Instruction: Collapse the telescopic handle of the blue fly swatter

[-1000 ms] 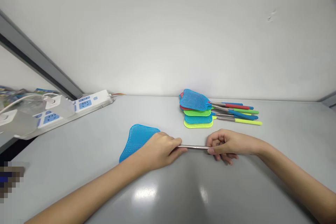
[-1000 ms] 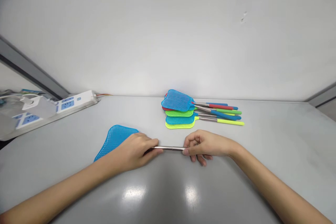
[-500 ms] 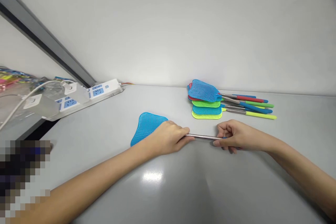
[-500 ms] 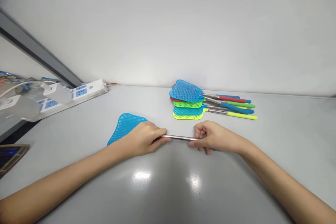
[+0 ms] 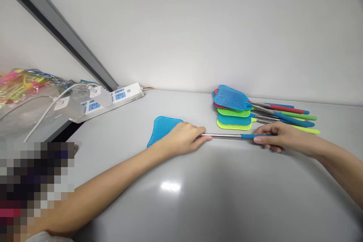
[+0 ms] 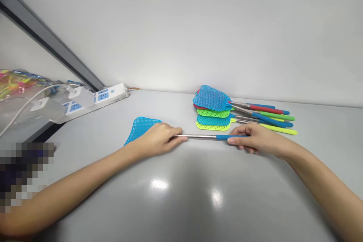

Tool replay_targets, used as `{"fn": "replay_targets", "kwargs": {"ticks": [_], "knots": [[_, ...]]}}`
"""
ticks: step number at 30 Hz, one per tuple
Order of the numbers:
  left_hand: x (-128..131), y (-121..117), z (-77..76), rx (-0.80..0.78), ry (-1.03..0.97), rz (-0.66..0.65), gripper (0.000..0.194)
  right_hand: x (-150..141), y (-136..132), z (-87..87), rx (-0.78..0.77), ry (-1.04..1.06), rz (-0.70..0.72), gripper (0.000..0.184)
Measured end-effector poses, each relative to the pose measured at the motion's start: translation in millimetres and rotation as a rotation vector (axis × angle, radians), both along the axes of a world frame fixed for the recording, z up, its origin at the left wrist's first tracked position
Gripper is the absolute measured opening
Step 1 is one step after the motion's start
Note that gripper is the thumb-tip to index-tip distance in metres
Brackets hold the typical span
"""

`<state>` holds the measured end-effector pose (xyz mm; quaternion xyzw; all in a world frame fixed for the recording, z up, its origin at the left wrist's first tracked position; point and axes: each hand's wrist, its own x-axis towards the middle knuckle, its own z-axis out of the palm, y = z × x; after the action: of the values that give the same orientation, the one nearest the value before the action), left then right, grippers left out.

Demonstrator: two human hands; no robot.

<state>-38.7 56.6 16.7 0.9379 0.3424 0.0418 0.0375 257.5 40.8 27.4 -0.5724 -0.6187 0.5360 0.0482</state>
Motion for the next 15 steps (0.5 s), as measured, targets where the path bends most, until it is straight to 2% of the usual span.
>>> {"fn": "replay_targets", "kwargs": {"ticks": [3,9,15], "knots": [[-1.4,2.2,-0.3,0.0,0.025,0.019,0.039,-1.0,-0.8,1.1,0.061,-0.019,-0.009,0.034],[-1.5,0.6,-2.5,-0.005,0.038,0.016,0.036,-11.6,-5.6,0.0,0.238,0.006,0.061,0.041],[-1.8,-1.6,-1.0,0.04,0.014,0.033,0.036,-14.6,-7.5,0.0,0.169,0.064,0.043,0.041]]}}
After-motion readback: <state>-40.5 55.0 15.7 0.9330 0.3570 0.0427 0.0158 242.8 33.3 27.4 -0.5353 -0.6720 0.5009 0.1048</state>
